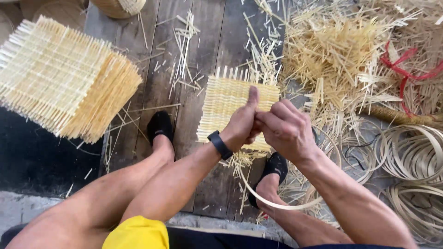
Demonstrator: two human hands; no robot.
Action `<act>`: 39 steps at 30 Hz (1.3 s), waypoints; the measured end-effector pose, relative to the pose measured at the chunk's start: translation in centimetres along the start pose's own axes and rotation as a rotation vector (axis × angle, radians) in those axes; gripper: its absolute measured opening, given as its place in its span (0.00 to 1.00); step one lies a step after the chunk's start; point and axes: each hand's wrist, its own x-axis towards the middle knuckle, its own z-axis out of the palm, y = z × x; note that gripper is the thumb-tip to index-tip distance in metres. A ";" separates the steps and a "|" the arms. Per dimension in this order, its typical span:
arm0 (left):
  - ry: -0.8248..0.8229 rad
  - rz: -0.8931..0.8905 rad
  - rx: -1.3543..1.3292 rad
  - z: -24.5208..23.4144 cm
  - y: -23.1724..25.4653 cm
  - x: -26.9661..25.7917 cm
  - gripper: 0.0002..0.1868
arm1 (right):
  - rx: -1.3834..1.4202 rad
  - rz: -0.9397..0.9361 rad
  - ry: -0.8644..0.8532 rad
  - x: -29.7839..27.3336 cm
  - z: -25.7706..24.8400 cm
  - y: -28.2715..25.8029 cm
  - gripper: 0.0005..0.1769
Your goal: Constructing and trimming bamboo basket bases using a circular wooden mold and scissors.
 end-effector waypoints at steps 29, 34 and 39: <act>0.159 0.316 -0.777 -8.9 -1.5 2.4 0.14 | 1.439 1.161 0.312 -4.4 4.1 5.8 0.14; 0.305 0.418 -0.653 -11.2 -6.9 4.6 0.17 | 1.063 1.302 0.252 -5.8 9.0 6.6 0.13; 0.909 0.676 0.823 -17.2 -11.9 8.6 0.11 | 0.493 1.252 0.070 -7.6 14.5 8.8 0.17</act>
